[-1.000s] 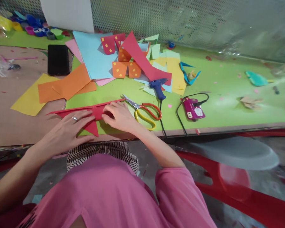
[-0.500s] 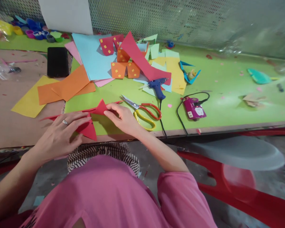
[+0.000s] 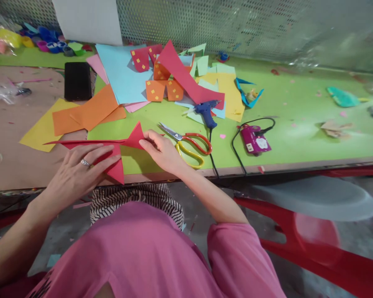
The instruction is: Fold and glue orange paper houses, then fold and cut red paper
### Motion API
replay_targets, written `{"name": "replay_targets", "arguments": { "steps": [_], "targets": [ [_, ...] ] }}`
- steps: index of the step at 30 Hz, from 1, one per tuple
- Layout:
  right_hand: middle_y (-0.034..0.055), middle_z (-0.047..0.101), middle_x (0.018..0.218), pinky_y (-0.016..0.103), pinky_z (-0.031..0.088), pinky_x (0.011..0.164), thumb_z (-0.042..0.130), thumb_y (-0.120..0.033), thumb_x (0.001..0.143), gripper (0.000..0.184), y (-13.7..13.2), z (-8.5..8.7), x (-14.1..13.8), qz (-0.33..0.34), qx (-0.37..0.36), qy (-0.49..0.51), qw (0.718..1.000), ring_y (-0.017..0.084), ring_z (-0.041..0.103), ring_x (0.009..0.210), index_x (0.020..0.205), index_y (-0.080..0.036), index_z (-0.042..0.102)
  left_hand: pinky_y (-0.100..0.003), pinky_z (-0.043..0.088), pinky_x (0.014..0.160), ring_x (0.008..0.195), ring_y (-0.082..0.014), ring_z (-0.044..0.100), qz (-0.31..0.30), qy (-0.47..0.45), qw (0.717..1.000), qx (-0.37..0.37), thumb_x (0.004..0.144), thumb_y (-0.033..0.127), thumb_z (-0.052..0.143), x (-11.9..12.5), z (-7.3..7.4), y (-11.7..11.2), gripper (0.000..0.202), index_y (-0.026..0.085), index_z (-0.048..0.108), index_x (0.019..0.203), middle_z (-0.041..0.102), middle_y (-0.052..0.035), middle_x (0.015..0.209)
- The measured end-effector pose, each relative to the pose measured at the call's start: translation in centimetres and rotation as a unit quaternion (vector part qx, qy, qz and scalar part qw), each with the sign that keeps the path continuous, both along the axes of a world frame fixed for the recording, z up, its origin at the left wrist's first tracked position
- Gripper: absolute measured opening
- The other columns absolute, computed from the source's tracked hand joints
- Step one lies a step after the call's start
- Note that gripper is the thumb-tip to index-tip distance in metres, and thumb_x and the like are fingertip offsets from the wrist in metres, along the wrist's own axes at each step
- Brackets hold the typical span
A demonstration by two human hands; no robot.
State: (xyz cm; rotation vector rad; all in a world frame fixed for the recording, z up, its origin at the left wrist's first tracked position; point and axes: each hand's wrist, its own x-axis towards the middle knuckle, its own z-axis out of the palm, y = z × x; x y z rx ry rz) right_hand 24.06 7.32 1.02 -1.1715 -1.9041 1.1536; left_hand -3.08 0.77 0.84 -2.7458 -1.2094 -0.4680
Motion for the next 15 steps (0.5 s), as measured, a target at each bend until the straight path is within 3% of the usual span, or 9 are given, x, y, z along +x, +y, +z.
{"name": "replay_targets", "arguments": {
  "steps": [4,8,12,15],
  "targets": [
    [-0.0004,0.059,0.084,0.028,0.040,0.066,0.052,-0.041,0.103,0.021,-0.2,0.4,0.0,0.014,0.029,-0.026,0.999,0.014,0.051,0.074,0.095,-0.023,0.057,-0.045,0.054,0.094,0.113,-0.0286,0.067,-0.003,-0.027,1.000,0.009,0.099,0.016,0.057,0.3,-0.3,0.0,0.034,0.028,0.068,0.130,0.071,-0.0100,0.132],
    [0.0054,0.069,0.095,0.033,0.044,0.082,0.055,-0.033,0.102,0.017,-0.5,0.2,0.2,0.074,0.125,-0.113,0.983,0.018,0.059,0.090,0.092,-0.020,0.062,-0.038,0.057,0.083,0.093,-0.0222,0.072,0.017,-0.076,0.997,-0.019,0.103,0.025,0.053,1.3,-0.9,-0.4,0.023,0.024,0.075,0.111,0.079,-0.0066,0.110],
    [0.0081,0.073,0.101,0.039,0.041,0.090,0.052,-0.036,0.105,0.024,-0.6,-0.5,0.1,0.118,0.146,-0.180,0.966,0.022,0.062,0.098,0.095,-0.020,0.067,-0.033,0.057,0.070,0.080,-0.0206,0.074,0.145,-0.131,0.978,-0.075,0.106,0.035,0.047,2.4,-1.1,-0.7,0.030,0.021,0.073,0.099,0.079,-0.0054,0.092],
    [0.0076,0.075,0.100,0.039,0.038,0.088,0.050,-0.038,0.107,0.025,-0.6,-0.8,-0.2,0.097,0.128,-0.206,0.965,0.022,0.062,0.095,0.102,-0.020,0.068,-0.030,0.055,0.062,0.074,-0.0198,0.073,0.238,-0.177,0.944,-0.142,0.104,0.042,0.048,2.8,-0.8,-0.4,0.030,0.020,0.067,0.112,0.078,-0.0049,0.091]
  ]
}}
